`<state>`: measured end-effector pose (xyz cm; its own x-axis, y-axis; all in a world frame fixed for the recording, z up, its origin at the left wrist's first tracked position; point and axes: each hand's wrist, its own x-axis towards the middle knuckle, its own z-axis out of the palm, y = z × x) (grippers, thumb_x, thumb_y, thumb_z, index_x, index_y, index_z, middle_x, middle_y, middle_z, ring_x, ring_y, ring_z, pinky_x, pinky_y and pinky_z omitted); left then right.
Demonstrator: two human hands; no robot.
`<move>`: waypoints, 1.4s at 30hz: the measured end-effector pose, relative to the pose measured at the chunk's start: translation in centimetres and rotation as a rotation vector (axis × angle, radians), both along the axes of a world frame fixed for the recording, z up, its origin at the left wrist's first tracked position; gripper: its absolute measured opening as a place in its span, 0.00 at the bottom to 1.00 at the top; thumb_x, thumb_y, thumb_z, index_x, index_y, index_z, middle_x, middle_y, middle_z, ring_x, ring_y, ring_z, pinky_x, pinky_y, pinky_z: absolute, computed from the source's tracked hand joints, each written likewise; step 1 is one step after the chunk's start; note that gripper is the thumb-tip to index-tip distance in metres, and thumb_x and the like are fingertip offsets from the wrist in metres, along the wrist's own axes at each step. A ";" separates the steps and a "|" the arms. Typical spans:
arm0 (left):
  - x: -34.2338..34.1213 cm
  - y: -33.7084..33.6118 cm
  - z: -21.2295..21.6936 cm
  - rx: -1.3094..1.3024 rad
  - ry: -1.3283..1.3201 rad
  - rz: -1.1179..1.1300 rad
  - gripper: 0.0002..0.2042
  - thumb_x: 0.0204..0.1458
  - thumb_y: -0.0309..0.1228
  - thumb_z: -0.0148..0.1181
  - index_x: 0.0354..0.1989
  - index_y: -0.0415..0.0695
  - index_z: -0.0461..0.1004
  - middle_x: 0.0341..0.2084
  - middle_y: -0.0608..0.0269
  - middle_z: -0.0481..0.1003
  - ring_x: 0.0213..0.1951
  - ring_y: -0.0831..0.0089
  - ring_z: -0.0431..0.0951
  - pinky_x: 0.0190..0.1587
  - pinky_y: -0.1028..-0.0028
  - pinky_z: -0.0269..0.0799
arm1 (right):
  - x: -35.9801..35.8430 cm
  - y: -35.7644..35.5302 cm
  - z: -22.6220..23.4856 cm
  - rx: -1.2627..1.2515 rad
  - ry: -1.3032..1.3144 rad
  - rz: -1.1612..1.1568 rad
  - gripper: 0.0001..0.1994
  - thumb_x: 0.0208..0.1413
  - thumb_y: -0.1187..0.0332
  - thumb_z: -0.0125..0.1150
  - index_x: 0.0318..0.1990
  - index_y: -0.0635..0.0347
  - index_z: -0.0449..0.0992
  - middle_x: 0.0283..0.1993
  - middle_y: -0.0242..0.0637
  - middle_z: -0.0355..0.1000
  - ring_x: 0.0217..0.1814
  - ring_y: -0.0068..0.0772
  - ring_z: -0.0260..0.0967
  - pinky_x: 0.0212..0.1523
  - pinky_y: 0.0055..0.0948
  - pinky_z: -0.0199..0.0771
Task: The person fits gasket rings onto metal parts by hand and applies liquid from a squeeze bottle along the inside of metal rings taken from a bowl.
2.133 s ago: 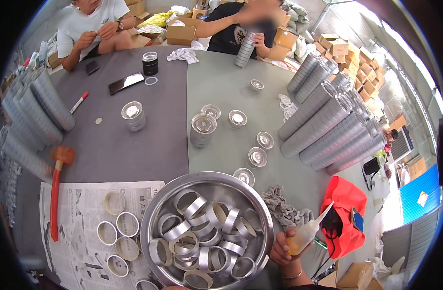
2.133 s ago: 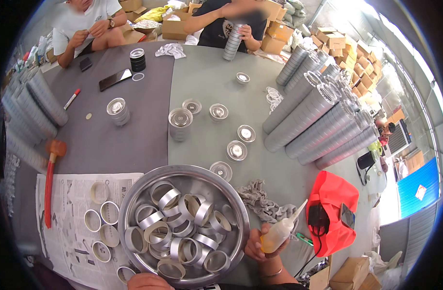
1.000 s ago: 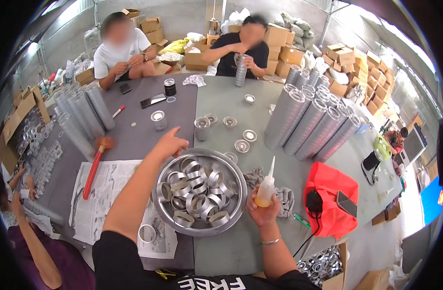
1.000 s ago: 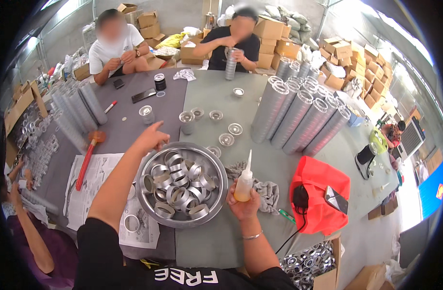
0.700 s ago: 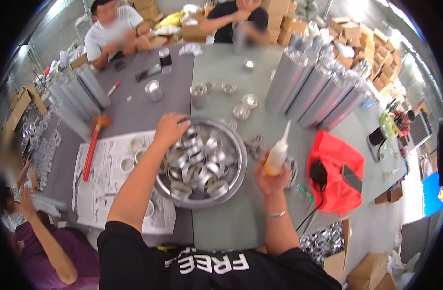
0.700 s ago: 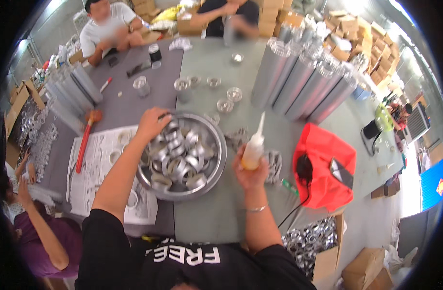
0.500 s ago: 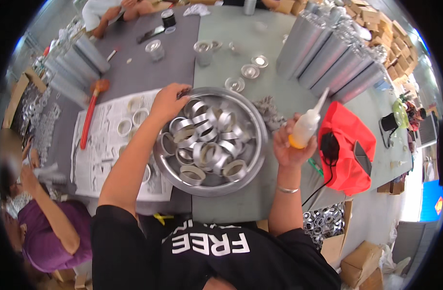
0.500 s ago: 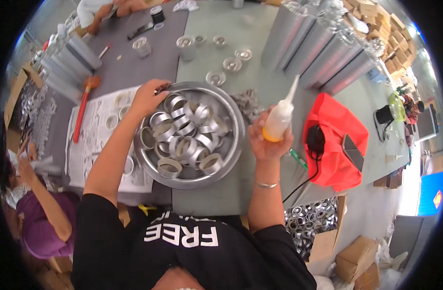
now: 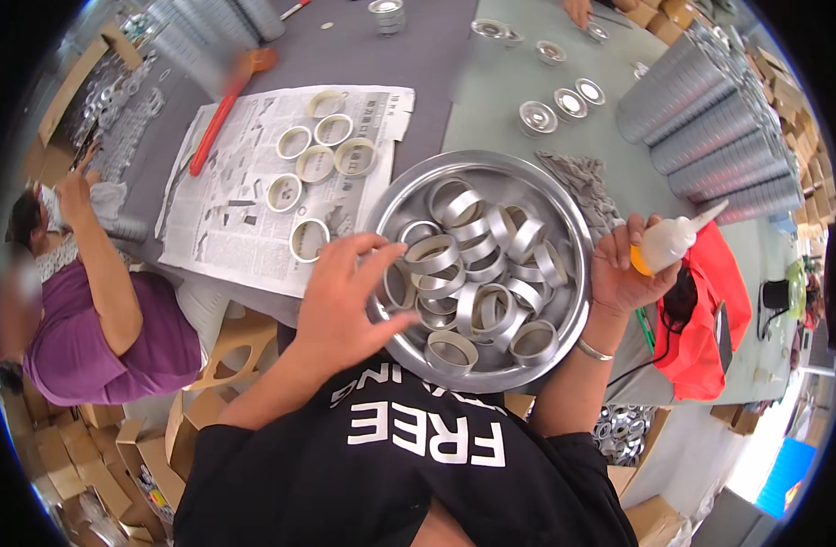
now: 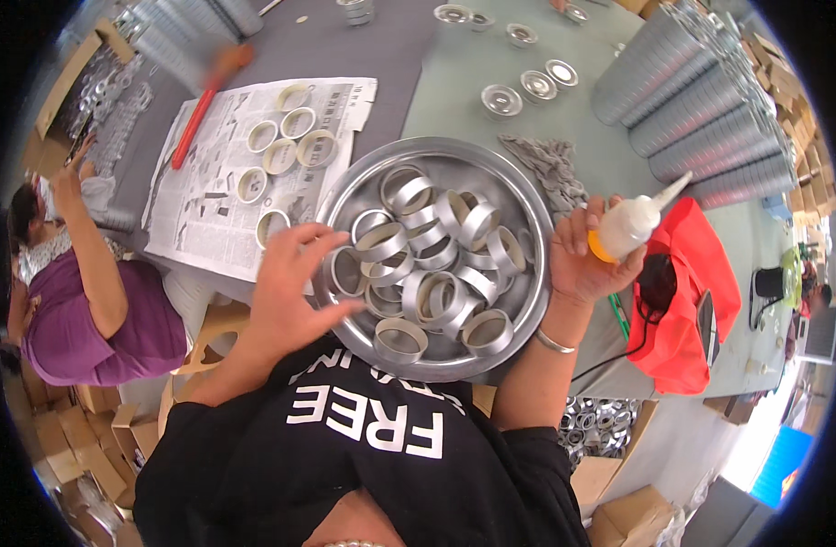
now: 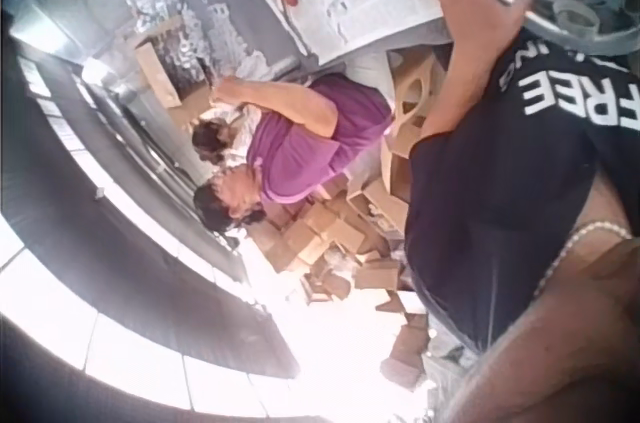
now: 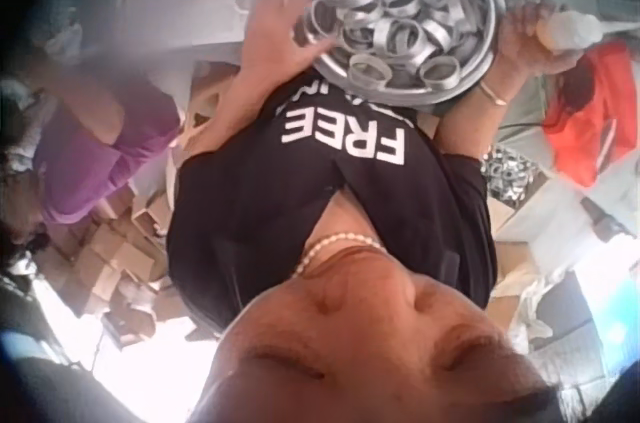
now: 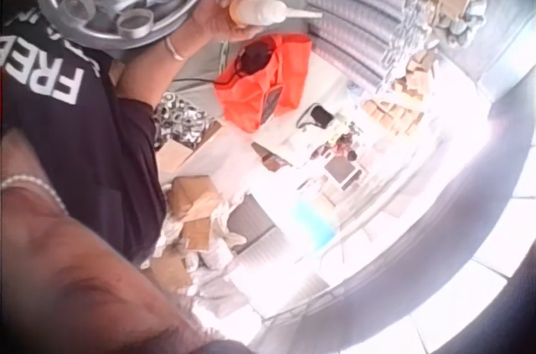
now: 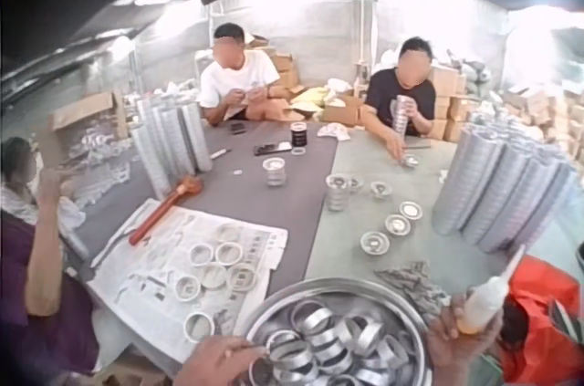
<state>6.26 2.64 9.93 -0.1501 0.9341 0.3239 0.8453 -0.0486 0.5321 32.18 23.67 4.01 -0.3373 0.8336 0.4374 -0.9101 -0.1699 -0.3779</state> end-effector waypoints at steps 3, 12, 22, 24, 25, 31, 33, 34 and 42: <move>-0.4 -0.5 -1.7 -0.072 0.053 -0.091 0.30 0.31 0.35 0.69 0.48 0.43 0.69 0.41 0.56 0.69 0.44 0.58 0.68 0.48 0.64 0.63 | -0.2 0.3 0.2 0.020 -0.035 -0.013 0.29 0.50 0.50 0.55 0.51 0.65 0.62 0.34 0.39 0.61 0.23 0.23 0.56 0.25 0.22 0.56; -0.3 0.6 -0.9 -0.222 0.079 -0.104 0.33 0.29 0.36 0.70 0.49 0.40 0.68 0.39 0.56 0.69 0.45 0.58 0.66 0.48 0.65 0.64 | 0.2 -0.1 0.6 0.001 -0.058 -0.037 0.28 0.46 0.55 0.62 0.49 0.64 0.62 0.35 0.39 0.59 0.24 0.24 0.54 0.27 0.22 0.55; -3.0 -3.1 -2.1 -0.081 -0.115 -0.049 0.33 0.30 0.39 0.71 0.49 0.38 0.70 0.37 0.56 0.68 0.40 0.60 0.69 0.44 0.67 0.65 | 0.0 -5.8 2.3 -0.154 -0.079 -0.151 0.30 0.42 0.58 0.67 0.50 0.66 0.63 0.44 0.41 0.64 0.28 0.23 0.57 0.30 0.22 0.58; -2.9 -3.9 -2.7 -0.106 -0.155 -0.008 0.32 0.30 0.37 0.71 0.48 0.38 0.70 0.38 0.56 0.67 0.41 0.61 0.69 0.44 0.67 0.65 | 0.1 -6.5 2.5 -0.158 -0.122 -0.052 0.30 0.45 0.55 0.64 0.49 0.67 0.62 0.50 0.45 0.61 0.18 0.19 0.57 0.22 0.19 0.62; -2.7 -4.1 -2.6 -0.118 -0.210 -0.013 0.32 0.30 0.36 0.71 0.48 0.39 0.69 0.39 0.56 0.67 0.41 0.60 0.69 0.44 0.68 0.65 | 0.0 -7.1 2.6 -0.156 -0.140 -0.020 0.30 0.46 0.55 0.64 0.49 0.66 0.61 0.51 0.44 0.61 0.17 0.19 0.57 0.20 0.19 0.62; -1.8 -5.0 -2.1 -0.092 -0.551 -0.080 0.30 0.36 0.32 0.68 0.52 0.42 0.66 0.41 0.59 0.67 0.42 0.67 0.71 0.44 0.72 0.68 | -1.1 -9.5 1.4 -0.072 -0.169 0.042 0.33 0.46 0.53 0.62 0.55 0.62 0.56 0.53 0.45 0.61 0.19 0.26 0.63 0.20 0.24 0.68; -1.2 -4.7 -2.3 -0.123 -0.714 -0.163 0.30 0.38 0.31 0.67 0.54 0.44 0.65 0.41 0.61 0.67 0.42 0.71 0.71 0.44 0.74 0.69 | -1.5 -10.2 1.0 -0.146 -0.127 0.117 0.30 0.51 0.54 0.58 0.56 0.60 0.55 0.54 0.48 0.63 0.19 0.25 0.63 0.19 0.21 0.66; -0.7 -4.7 -2.1 -0.161 -0.804 -0.223 0.30 0.39 0.31 0.67 0.54 0.44 0.65 0.41 0.62 0.67 0.42 0.73 0.70 0.44 0.74 0.69 | -1.9 -10.7 1.7 -0.154 -0.137 0.109 0.29 0.53 0.53 0.57 0.56 0.60 0.55 0.52 0.49 0.65 0.19 0.22 0.63 0.18 0.19 0.64; 1.0 -5.3 -3.5 -0.158 -0.994 -0.258 0.29 0.42 0.32 0.67 0.55 0.47 0.64 0.40 0.62 0.67 0.41 0.76 0.71 0.44 0.76 0.70 | -2.8 -10.9 0.6 -0.326 -0.051 0.168 0.29 0.49 0.55 0.62 0.55 0.58 0.60 0.51 0.44 0.66 0.21 0.21 0.62 0.22 0.20 0.64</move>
<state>7.26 -2.66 6.45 -0.0719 0.9968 0.0343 -0.0041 -0.0347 0.9994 29.36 12.81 4.58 -0.4961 0.8574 0.1367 -0.8405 -0.4347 -0.3233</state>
